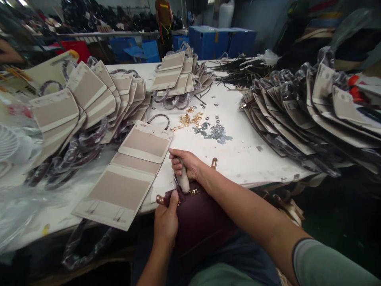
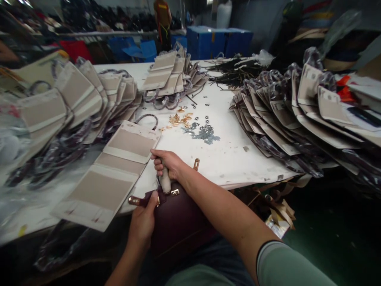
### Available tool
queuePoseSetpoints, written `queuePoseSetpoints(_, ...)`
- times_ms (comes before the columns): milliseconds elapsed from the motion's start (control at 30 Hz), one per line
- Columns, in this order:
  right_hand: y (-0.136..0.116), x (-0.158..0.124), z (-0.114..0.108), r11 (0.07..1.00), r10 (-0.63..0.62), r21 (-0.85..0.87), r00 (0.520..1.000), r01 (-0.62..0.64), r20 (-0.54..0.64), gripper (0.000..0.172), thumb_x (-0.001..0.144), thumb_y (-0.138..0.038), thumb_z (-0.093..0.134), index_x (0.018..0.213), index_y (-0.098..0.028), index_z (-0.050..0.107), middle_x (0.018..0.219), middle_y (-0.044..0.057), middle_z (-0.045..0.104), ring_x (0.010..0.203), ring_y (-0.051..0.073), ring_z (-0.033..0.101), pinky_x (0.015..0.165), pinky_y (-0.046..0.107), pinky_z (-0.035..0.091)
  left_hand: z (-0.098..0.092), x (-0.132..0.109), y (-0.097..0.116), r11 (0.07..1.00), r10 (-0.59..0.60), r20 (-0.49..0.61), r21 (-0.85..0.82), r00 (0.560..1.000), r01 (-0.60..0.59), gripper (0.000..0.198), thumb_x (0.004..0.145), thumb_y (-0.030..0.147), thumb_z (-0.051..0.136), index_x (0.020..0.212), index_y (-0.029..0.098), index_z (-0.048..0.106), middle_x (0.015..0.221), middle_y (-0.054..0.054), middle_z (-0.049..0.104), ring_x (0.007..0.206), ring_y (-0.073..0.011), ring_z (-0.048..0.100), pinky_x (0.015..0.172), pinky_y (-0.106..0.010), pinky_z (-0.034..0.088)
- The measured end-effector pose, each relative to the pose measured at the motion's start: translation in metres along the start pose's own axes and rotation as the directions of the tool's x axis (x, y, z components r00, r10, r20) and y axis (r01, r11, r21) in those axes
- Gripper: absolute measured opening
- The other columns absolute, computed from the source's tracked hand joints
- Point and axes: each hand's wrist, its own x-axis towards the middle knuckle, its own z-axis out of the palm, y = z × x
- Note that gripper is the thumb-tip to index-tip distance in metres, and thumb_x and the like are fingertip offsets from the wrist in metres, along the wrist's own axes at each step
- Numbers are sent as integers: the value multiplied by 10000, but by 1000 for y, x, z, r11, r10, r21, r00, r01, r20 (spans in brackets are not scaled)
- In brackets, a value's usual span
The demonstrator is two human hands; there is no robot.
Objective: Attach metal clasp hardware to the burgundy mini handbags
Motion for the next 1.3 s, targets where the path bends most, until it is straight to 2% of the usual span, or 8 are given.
queuePoseSetpoints(133, -4, 1, -1, 999, 35, 7, 999, -35, -11, 292, 1012, -362, 613, 797, -189, 518, 531, -118, 367, 381, 54, 260, 326, 147, 282, 2, 3, -4, 998, -46, -19, -33, 999, 45, 412, 886, 545, 721, 1090, 194, 793, 1230, -97, 762, 1259, -334, 635, 1146, -427, 403)
queuePoseSetpoints(300, -1, 2, 1, 999, 39, -26, 999, -40, -29, 304, 1014, -370, 614, 790, -188, 518, 541, -113, 359, 383, 54, 242, 319, 150, 273, 1, 5, -12, 997, -83, -28, -5, 996, 83, 480, 880, 589, 715, 1096, 168, 797, 1176, -110, 779, 1235, -349, 648, 1130, -448, 417)
queuePoseSetpoints(533, -1, -2, 2, 999, 21, -35, 998, -23, -59, 356, 968, -440, 686, 787, -193, 504, 542, -125, 328, 389, 47, 237, 330, 144, 273, 2, 7, -15, 998, -44, -67, 49, 997, 47, 508, 878, 613, 693, 1058, 147, 789, 1092, -110, 794, 1170, -357, 675, 1076, -444, 455)
queuePoseSetpoints(667, -3, 0, -2, 999, -24, -34, 998, 22, -61, 351, 966, -433, 684, 789, -193, 499, 544, -121, 342, 388, 49, 244, 321, 145, 267, 4, 6, -15, 998, 47, -57, 49, 997, -44, 455, 918, 571, 662, 1113, 176, 774, 1204, -93, 770, 1250, -319, 640, 1131, -430, 423)
queuePoseSetpoints(900, -2, 3, -3, 995, 24, -97, 999, -28, -45, 328, 981, -395, 668, 783, -194, 499, 549, -116, 333, 386, 51, 240, 321, 143, 275, 6, 6, -16, 997, 70, -78, 49, 994, -67, 420, 932, 541, 662, 1123, 185, 775, 1211, -90, 766, 1250, -309, 642, 1156, -441, 404)
queuePoseSetpoints(1133, 0, 2, 0, 993, 9, -120, 998, -16, -59, 341, 952, -400, 709, 783, -191, 499, 546, -120, 323, 387, 46, 245, 314, 135, 262, 7, 4, -16, 995, 78, -74, 75, 994, -73, 425, 938, 571, 637, 1010, 183, 794, 1100, -78, 790, 1203, -306, 658, 1144, -442, 402)
queuePoseSetpoints(1300, 1, 1, 3, 990, 4, -142, 998, -13, -66, 347, 944, -393, 716, 766, -188, 500, 544, -120, 320, 385, 43, 242, 313, 135, 257, 7, 4, -17, 995, 58, -72, 81, 996, -52, 463, 923, 603, 639, 969, 167, 787, 960, -71, 786, 1100, -303, 682, 1097, -446, 430)
